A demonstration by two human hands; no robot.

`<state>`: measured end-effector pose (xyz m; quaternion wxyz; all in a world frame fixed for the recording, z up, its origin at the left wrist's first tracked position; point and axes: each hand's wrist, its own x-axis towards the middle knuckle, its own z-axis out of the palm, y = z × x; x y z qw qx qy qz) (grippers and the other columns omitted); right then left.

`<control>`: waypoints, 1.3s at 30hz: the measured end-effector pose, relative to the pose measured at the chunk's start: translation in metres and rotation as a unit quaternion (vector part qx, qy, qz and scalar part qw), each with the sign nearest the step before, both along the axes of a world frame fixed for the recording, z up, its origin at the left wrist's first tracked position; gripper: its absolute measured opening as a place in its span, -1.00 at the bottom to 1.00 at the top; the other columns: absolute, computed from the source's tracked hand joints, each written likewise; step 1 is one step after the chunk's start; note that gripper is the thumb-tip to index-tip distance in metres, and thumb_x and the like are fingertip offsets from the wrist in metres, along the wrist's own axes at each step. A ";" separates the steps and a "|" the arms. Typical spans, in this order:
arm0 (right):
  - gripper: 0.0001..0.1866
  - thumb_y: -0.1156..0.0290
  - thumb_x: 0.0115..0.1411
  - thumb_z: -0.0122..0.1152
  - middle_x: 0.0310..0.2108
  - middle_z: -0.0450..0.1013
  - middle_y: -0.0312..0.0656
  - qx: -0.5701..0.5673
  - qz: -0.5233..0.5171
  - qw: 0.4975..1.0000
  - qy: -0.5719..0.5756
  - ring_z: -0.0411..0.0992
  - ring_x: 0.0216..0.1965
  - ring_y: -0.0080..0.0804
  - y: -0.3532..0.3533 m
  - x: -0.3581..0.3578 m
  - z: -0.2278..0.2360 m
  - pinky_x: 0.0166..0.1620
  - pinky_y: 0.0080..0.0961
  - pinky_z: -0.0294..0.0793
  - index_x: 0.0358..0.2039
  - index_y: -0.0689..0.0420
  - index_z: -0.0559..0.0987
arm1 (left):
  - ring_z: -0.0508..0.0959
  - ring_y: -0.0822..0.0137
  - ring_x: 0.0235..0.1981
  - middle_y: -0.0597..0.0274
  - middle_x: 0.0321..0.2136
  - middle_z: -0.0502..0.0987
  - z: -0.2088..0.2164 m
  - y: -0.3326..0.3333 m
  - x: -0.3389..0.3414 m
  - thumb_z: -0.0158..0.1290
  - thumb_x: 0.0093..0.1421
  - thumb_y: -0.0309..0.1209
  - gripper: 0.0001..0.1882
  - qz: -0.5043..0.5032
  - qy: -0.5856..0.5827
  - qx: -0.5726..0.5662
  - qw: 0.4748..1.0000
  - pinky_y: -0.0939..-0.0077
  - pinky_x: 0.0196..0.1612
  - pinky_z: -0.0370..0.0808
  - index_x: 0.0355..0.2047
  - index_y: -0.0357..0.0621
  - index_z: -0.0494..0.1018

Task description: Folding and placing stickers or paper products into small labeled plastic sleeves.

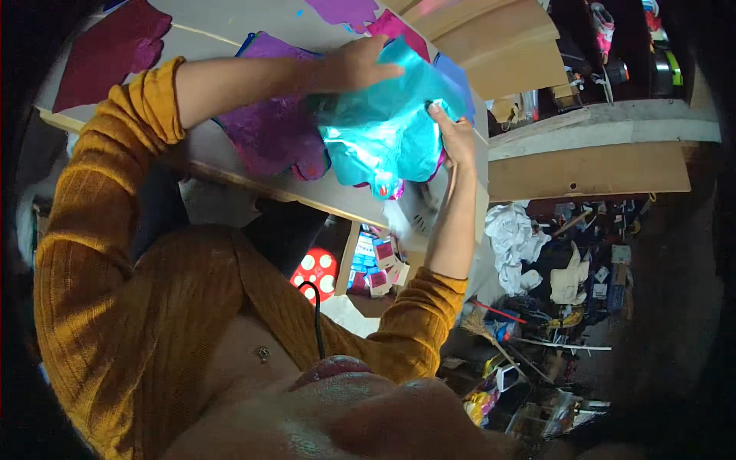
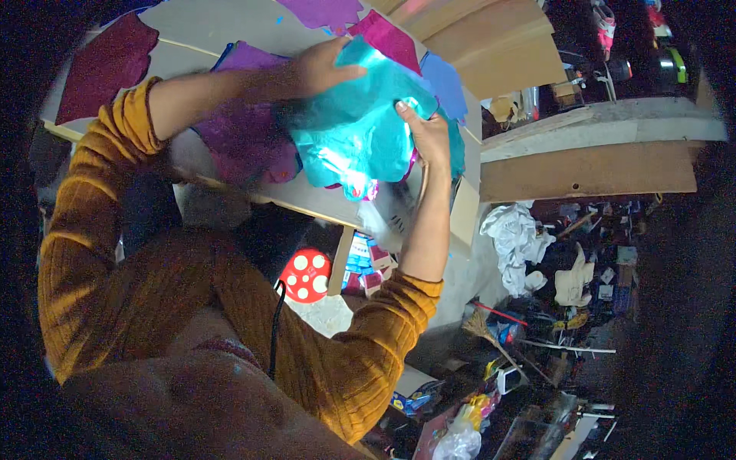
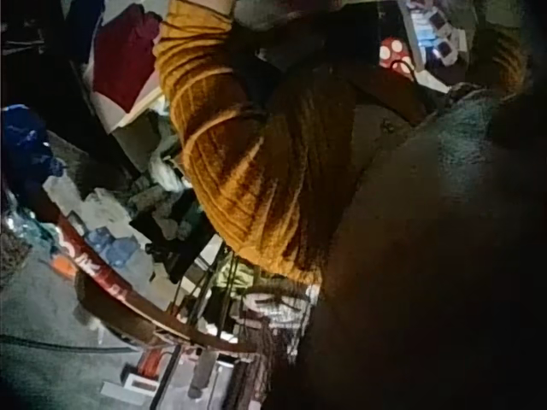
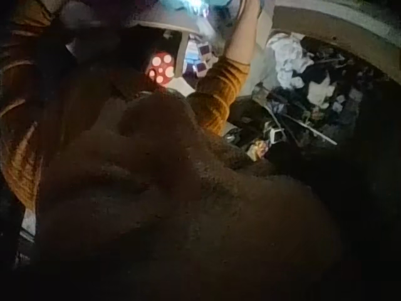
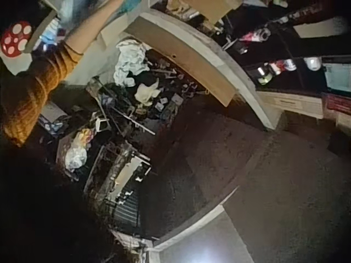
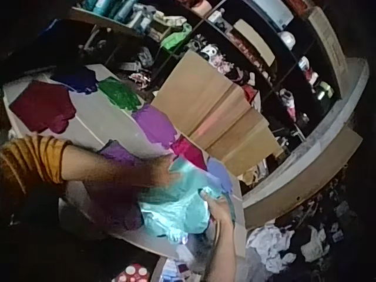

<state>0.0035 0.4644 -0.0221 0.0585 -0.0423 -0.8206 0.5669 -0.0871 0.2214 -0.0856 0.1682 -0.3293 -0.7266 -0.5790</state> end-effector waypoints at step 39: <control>-0.62 0.30 0.07 0.51 -0.28 0.61 -0.28 0.056 0.146 0.960 -0.234 0.55 -0.32 -0.52 -0.141 -0.091 -0.053 -0.26 -0.53 0.54 -0.12 0.14 0.63 | 0.35 -0.06 0.24 0.05 0.17 0.43 -0.062 -0.186 0.149 0.11 0.12 -0.03 -0.49 0.095 0.152 -0.360 0.916 -0.11 0.31 0.18 0.01 -0.03 0.52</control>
